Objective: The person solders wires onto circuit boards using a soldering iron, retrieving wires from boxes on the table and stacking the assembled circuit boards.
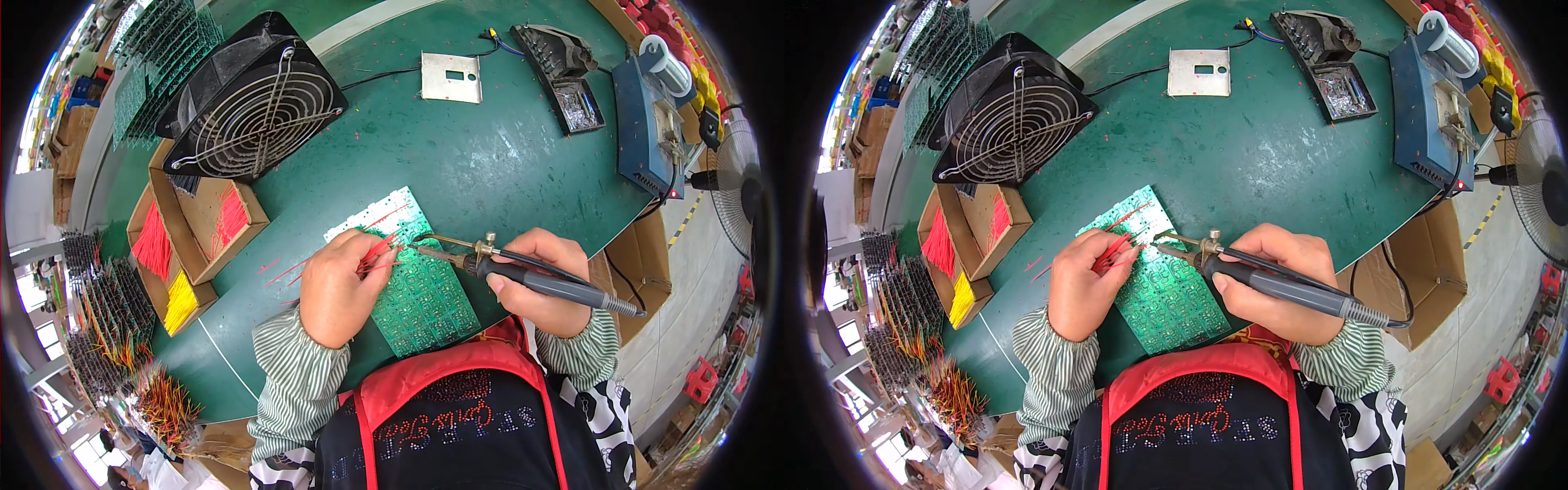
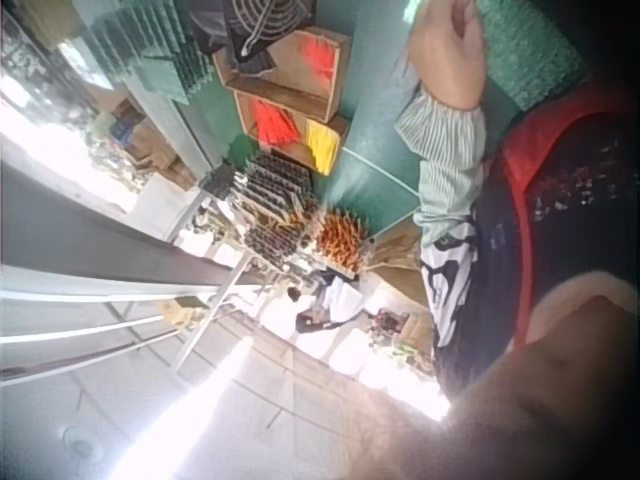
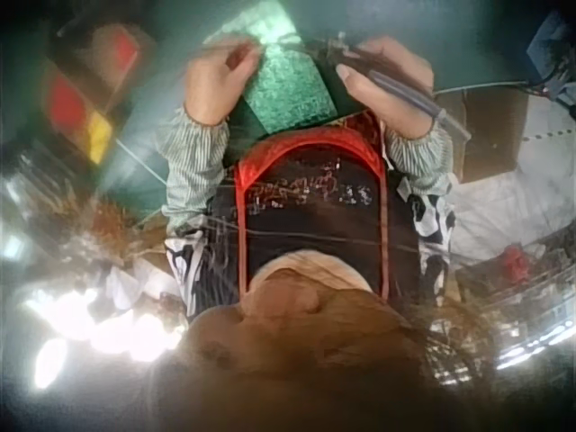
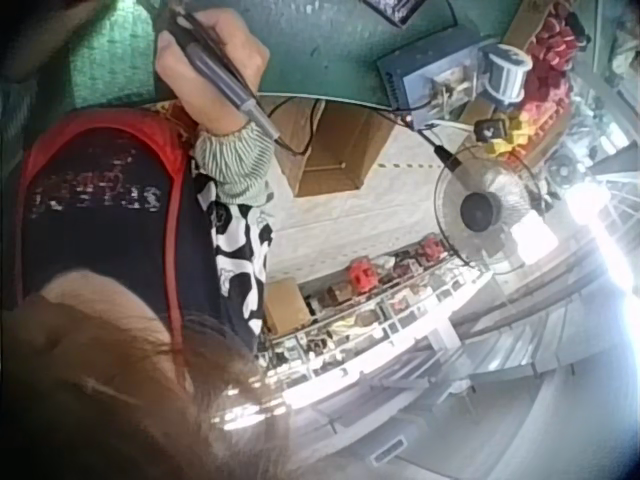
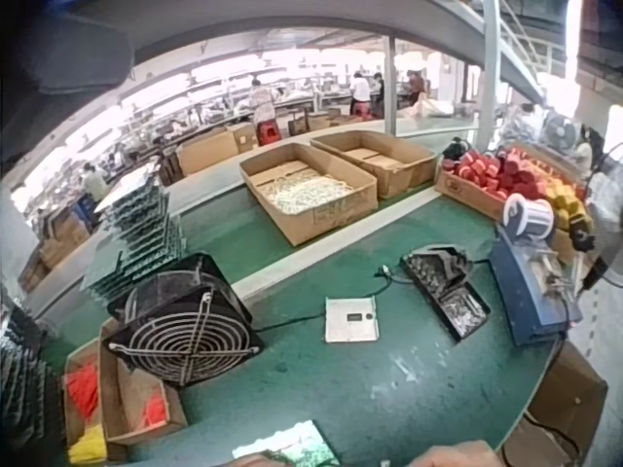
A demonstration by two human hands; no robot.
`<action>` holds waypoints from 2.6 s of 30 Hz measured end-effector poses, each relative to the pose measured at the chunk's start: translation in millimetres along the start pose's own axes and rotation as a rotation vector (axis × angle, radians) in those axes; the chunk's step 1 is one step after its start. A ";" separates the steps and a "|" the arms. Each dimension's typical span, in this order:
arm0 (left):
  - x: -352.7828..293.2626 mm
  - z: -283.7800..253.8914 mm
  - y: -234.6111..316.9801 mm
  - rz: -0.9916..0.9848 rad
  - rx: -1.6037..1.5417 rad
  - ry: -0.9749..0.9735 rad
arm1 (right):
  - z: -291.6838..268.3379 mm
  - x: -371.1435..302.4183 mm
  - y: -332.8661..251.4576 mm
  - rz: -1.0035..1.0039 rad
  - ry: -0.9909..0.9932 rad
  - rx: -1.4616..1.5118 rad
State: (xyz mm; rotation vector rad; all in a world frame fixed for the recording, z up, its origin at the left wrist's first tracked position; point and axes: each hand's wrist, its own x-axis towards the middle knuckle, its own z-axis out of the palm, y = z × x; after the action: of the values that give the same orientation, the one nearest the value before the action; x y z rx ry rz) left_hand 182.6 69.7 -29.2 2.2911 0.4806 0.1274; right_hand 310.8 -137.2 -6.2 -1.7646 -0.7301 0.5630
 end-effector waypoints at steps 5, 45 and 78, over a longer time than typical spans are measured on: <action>-0.7 -0.1 -1.3 -0.003 0.000 0.000 | -2.9 -1.9 -3.8 0.011 0.016 -0.005; 11.5 13.3 10.0 0.095 0.088 0.040 | -17.2 -11.8 -0.8 0.081 0.090 -0.020; -57.2 -11.1 -15.3 -0.082 -0.071 0.010 | 29.7 -23.1 1.7 -0.118 -0.114 0.086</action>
State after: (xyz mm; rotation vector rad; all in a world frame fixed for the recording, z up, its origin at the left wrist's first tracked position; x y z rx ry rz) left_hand 122.6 65.2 -29.2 2.1990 0.5650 0.1135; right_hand 274.5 -134.4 -16.2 -1.6083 -0.8710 0.6093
